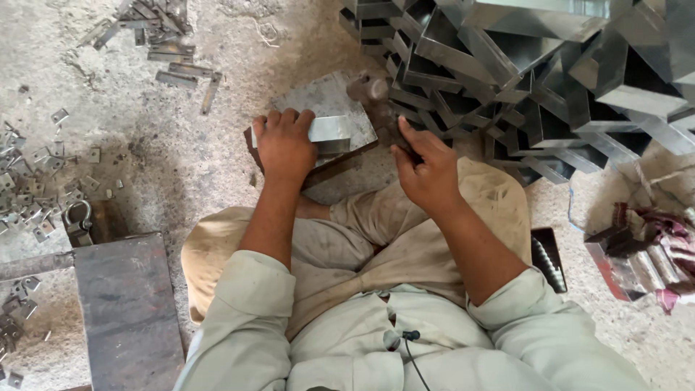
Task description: The person sits cross-legged on the floor and repeatedly hammers small rectangular metal boxes on a metal anvil. They pick up each box, position it on the anvil, strike it with a hammer, and then toss it aside.
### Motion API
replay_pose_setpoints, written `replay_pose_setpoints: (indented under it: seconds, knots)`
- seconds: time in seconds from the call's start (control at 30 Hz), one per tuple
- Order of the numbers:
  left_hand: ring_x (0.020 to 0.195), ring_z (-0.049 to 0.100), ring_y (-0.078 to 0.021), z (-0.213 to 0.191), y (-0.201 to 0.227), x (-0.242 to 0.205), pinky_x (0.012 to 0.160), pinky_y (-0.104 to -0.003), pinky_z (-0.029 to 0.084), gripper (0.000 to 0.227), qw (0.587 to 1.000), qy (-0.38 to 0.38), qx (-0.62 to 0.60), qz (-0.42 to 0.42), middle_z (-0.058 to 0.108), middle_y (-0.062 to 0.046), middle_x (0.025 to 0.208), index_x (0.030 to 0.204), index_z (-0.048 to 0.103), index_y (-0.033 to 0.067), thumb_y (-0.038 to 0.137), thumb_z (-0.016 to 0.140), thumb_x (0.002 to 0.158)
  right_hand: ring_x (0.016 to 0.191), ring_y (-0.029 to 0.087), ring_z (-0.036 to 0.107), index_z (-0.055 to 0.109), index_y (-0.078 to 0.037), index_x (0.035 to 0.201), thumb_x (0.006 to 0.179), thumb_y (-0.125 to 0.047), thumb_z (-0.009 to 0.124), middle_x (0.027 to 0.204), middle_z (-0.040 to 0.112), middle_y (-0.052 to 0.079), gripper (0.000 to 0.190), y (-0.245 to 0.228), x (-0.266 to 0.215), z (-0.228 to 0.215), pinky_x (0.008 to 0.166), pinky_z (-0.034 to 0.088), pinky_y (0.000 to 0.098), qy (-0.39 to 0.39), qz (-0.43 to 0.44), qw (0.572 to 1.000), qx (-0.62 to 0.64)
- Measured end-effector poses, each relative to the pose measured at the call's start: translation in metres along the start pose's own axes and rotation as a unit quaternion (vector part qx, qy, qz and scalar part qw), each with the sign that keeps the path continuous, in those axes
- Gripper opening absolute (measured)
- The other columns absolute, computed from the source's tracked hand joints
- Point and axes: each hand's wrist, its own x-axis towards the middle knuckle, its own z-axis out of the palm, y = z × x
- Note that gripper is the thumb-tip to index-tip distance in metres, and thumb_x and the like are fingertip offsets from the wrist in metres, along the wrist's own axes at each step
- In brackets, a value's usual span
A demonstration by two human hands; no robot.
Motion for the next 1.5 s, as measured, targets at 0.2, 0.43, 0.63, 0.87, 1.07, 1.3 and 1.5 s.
replay_pose_setpoints:
  seconds: [0.2,0.43,0.63,0.87,1.07,1.3,1.5]
  knots:
    - [0.105,0.062,-0.0309,-0.003,0.000,0.004,0.100,-0.051,0.038,0.035,1.000,-0.018,-0.015,-0.015,0.071,-0.006,0.104,0.106,0.075,0.0181,0.009,0.068,0.073,0.085,0.034,0.069,0.065,-0.006,0.138,0.093,-0.003,0.073,0.102,0.071,0.019,0.046,0.012,0.000,0.011,0.075,0.054,0.0382,-0.045,0.043,0.998,-0.017]
    - [0.121,0.060,-0.0264,0.022,-0.019,0.001,0.114,-0.052,0.036,0.026,0.996,-0.043,-0.033,-0.064,0.071,-0.007,0.123,0.120,0.075,0.0195,0.027,0.071,0.095,0.107,0.041,0.070,0.064,-0.004,0.135,0.088,-0.004,0.072,0.118,0.072,0.024,0.048,0.055,-0.018,0.028,0.090,0.054,0.0406,-0.138,0.205,0.968,-0.033]
    - [0.133,0.047,-0.0393,0.025,-0.026,0.007,0.113,-0.069,0.020,0.082,0.972,-0.202,-0.061,-0.099,0.058,-0.017,0.138,0.145,0.052,0.0081,0.059,0.074,0.085,0.097,0.037,0.074,0.063,-0.005,0.134,0.087,-0.006,0.073,0.105,0.073,0.024,0.048,0.062,-0.020,0.039,0.086,0.056,0.0382,-0.136,0.216,0.967,-0.010]
    - [0.145,0.031,-0.0460,0.006,-0.027,-0.005,0.108,-0.080,0.007,0.137,0.968,-0.238,-0.069,-0.047,0.038,-0.023,0.155,0.154,0.031,0.0007,0.065,0.091,0.048,0.092,0.027,0.074,0.062,-0.004,0.135,0.087,-0.006,0.074,0.104,0.075,0.020,0.049,0.075,-0.026,0.044,0.084,0.056,0.0339,-0.127,0.215,0.968,0.018]
    - [0.145,0.043,-0.0411,-0.021,-0.040,-0.001,0.121,-0.054,0.030,0.133,0.924,-0.328,-0.160,-0.113,0.045,-0.022,0.155,0.161,0.026,0.0101,0.060,0.089,0.054,0.082,0.012,0.067,0.062,-0.005,0.140,0.089,-0.005,0.075,0.101,0.075,0.009,0.053,0.061,-0.022,0.031,0.076,0.054,0.0290,-0.114,0.233,0.964,0.052]
    - [0.149,0.037,-0.0369,0.007,-0.087,-0.010,0.117,-0.043,0.035,0.134,0.696,-0.410,-0.517,-0.283,0.035,-0.030,0.160,0.161,0.005,-0.0012,0.072,0.068,0.069,0.071,0.005,0.058,0.061,-0.006,0.146,0.102,-0.007,0.078,0.092,0.066,0.002,0.047,-0.008,0.017,-0.038,0.065,0.049,0.0223,0.060,-0.017,0.993,0.104]
    - [0.158,0.015,-0.0350,0.013,-0.093,-0.010,0.124,-0.040,0.020,0.132,0.737,-0.422,-0.474,-0.231,0.015,-0.029,0.168,0.161,0.003,-0.0055,0.078,0.064,0.079,0.085,0.018,0.066,0.056,-0.008,0.143,0.108,-0.011,0.074,0.112,0.066,0.015,0.039,-0.030,0.017,-0.017,0.073,0.059,0.0244,0.205,-0.116,0.969,0.075]
